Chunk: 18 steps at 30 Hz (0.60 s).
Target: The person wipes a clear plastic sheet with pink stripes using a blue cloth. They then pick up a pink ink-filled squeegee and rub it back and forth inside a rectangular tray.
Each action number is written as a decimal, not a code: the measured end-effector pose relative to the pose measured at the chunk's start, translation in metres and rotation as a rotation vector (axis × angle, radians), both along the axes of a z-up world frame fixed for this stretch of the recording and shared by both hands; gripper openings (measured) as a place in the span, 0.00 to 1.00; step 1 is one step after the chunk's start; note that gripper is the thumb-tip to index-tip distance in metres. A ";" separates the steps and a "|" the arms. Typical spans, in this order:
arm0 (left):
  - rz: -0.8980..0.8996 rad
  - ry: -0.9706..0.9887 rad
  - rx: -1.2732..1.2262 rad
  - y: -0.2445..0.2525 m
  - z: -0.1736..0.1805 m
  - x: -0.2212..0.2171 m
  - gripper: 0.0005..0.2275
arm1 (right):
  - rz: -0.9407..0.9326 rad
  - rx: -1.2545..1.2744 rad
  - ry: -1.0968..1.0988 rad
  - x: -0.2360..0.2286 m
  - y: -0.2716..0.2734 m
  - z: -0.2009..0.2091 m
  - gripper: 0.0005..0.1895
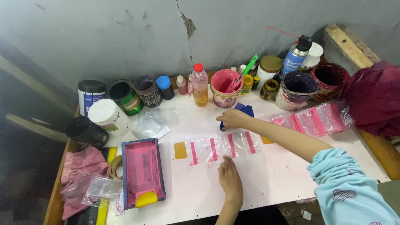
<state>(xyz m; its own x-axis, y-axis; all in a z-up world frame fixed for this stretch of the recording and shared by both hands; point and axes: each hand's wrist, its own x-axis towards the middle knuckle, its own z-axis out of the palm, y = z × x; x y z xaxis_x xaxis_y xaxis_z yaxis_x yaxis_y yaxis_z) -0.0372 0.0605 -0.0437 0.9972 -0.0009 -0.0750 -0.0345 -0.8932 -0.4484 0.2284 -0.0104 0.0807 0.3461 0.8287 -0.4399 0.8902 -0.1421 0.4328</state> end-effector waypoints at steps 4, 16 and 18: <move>0.006 0.014 -0.025 -0.001 -0.003 0.000 0.36 | -0.038 0.090 0.152 -0.028 -0.001 0.039 0.32; 0.001 0.073 0.068 -0.005 -0.001 0.000 0.35 | -0.500 0.241 0.226 -0.013 -0.015 0.028 0.27; -0.004 0.043 0.049 -0.005 0.001 -0.001 0.34 | -0.463 0.234 0.333 -0.029 -0.002 0.051 0.34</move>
